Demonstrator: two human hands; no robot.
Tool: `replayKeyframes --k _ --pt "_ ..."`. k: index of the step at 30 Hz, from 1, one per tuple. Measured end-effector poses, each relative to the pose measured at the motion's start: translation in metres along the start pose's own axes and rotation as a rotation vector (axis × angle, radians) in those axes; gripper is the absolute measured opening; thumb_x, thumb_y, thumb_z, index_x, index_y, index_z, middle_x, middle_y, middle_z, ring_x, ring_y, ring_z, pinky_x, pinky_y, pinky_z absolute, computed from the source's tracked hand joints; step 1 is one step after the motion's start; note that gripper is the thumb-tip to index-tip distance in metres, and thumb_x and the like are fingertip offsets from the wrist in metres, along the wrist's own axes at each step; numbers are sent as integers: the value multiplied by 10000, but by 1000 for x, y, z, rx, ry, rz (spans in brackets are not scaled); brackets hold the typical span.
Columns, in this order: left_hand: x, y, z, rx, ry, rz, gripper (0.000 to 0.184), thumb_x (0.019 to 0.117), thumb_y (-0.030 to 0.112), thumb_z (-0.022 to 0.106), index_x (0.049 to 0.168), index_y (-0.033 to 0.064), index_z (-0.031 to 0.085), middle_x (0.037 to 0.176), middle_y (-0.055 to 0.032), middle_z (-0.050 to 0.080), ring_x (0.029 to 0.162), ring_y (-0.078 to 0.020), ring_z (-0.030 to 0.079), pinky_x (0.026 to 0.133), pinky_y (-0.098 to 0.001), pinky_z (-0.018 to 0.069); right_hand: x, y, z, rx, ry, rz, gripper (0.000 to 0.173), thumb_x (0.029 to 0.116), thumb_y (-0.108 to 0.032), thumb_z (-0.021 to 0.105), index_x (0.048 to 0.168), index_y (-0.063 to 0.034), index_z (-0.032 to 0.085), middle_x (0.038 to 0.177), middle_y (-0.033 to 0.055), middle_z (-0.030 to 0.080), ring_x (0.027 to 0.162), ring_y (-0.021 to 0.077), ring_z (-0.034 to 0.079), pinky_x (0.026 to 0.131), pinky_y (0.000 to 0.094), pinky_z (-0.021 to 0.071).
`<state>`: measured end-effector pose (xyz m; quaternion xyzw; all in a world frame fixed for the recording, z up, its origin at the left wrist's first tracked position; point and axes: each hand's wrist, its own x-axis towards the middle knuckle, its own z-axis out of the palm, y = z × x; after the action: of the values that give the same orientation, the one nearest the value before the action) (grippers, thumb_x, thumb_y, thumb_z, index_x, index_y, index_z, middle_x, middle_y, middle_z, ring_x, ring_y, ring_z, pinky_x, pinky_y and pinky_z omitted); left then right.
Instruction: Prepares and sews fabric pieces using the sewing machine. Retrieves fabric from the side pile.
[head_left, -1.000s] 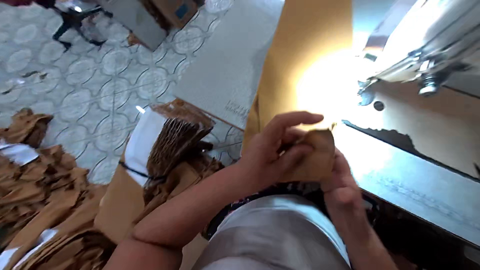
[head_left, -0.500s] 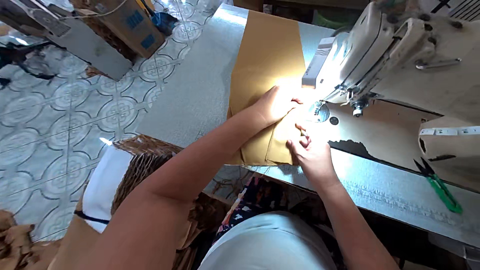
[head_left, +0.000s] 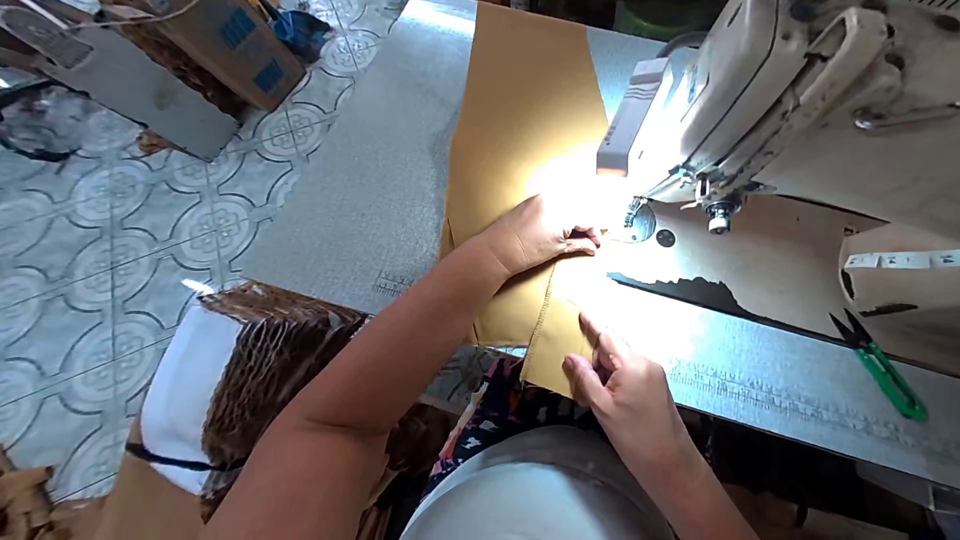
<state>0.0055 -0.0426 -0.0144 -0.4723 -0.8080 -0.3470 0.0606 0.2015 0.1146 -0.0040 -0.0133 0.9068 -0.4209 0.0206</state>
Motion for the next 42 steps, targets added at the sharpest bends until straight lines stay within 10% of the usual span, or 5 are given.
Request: replayKeyframes --k 15,28,33,36,42 --pt "10 1 6 -213 37 -203 155 946 228 702 898 86 740 883 -8 700 876 -67 644 800 -275 517 -1 1 3 -44 7 -24 446 968 -249 632 1366 -49 656 966 53 767 730 89 707 683 262 602" --pt "11 6 2 -383 74 -322 274 923 18 675 1196 -1 658 985 -38 720 870 -31 661 818 -184 540 16 4 -22 -83 78 -67 362 995 -339 625 1226 -85 740 824 19 723 639 95 650 600 286 570" --pt "10 13 -1 -441 75 -344 388 870 -30 724 1241 -24 611 932 -49 701 743 -35 647 719 -177 554 83 14 -49 -172 240 -65 264 993 -242 675 1185 -67 718 1058 117 690 778 195 646 684 388 550" --pt "10 17 -2 -434 125 -333 398 819 -2 795 1174 -38 619 825 -14 707 721 2 654 700 -146 546 110 15 -40 -96 174 -159 221 982 -192 685 1129 -35 731 995 132 695 829 217 661 764 402 559" --pt "9 18 -4 -388 132 -331 335 817 55 822 1098 -21 657 815 -11 676 692 18 602 666 -127 508 113 30 -26 117 243 -213 125 941 -178 733 971 -74 670 762 8 648 594 51 574 561 230 503"
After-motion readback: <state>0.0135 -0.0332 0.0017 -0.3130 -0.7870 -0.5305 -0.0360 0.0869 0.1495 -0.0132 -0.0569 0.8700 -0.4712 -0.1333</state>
